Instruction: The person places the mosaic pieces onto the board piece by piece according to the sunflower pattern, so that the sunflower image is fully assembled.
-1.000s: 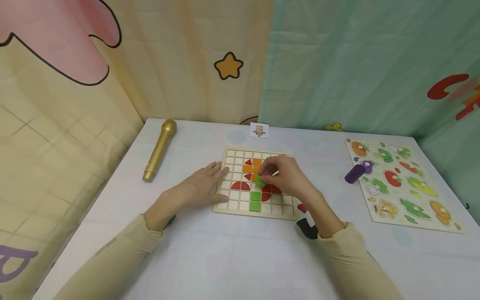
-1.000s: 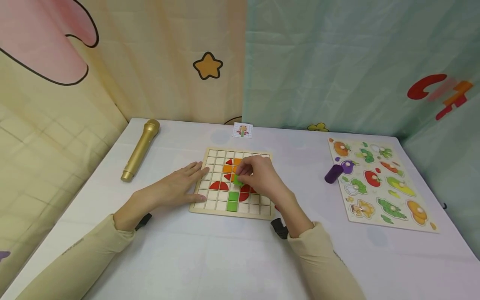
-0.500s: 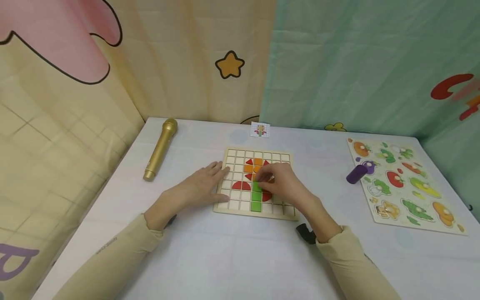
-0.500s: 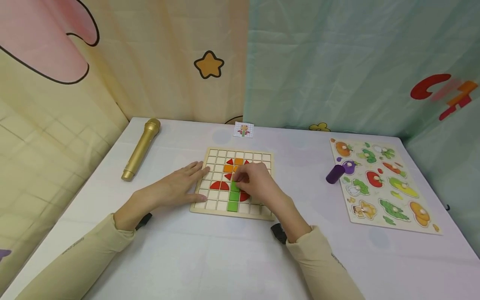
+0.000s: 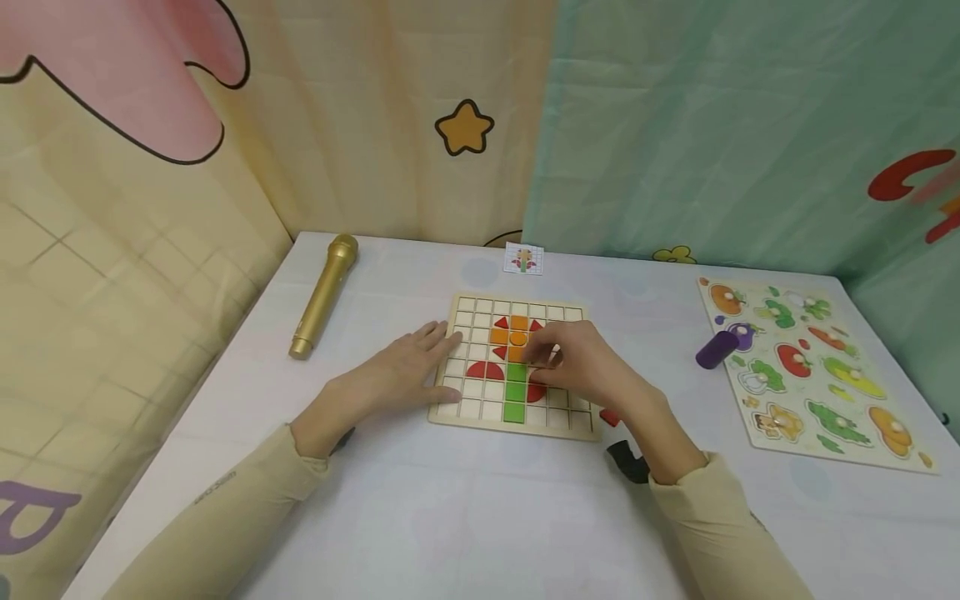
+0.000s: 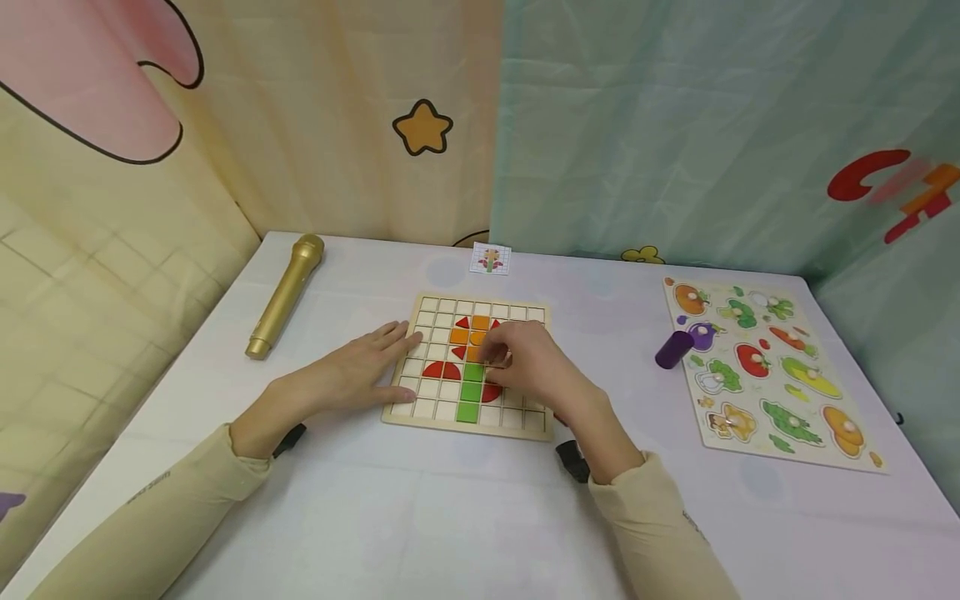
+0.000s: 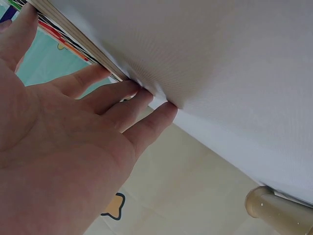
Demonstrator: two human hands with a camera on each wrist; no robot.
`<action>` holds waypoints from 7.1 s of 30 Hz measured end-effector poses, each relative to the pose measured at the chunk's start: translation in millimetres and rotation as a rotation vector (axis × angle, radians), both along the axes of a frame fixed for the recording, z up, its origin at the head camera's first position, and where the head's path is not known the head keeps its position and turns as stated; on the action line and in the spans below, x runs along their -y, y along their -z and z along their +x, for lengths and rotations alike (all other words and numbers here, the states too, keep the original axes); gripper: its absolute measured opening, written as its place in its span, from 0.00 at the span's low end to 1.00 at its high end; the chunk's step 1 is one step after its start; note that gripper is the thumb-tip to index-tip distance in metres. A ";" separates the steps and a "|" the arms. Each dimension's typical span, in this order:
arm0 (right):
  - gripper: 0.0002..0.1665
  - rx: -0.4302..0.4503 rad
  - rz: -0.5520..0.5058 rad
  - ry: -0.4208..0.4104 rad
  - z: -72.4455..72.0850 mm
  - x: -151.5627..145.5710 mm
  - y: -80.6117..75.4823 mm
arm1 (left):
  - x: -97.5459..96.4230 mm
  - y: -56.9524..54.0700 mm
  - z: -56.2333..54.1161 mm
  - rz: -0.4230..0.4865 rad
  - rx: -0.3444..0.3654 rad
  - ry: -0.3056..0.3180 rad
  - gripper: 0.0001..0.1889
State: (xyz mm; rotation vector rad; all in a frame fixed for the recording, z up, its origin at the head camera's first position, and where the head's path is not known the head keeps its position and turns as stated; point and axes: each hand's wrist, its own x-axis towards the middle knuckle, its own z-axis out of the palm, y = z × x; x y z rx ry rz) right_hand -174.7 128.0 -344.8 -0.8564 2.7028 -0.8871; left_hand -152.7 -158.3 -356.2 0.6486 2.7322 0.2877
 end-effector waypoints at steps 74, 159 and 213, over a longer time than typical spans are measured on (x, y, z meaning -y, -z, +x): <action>0.09 0.080 0.092 0.021 32.5 -91.1 3.2 | -1.9 0.9 0.5 -0.009 0.006 -0.016 0.50; 0.09 -0.057 -0.013 0.057 31.1 44.5 15.0 | 0.3 -2.0 -0.1 -0.006 -0.018 0.016 0.49; 0.08 0.062 -0.016 -0.163 18.5 4.8 1.5 | -1.6 -2.4 -0.6 -0.010 -0.004 0.001 0.50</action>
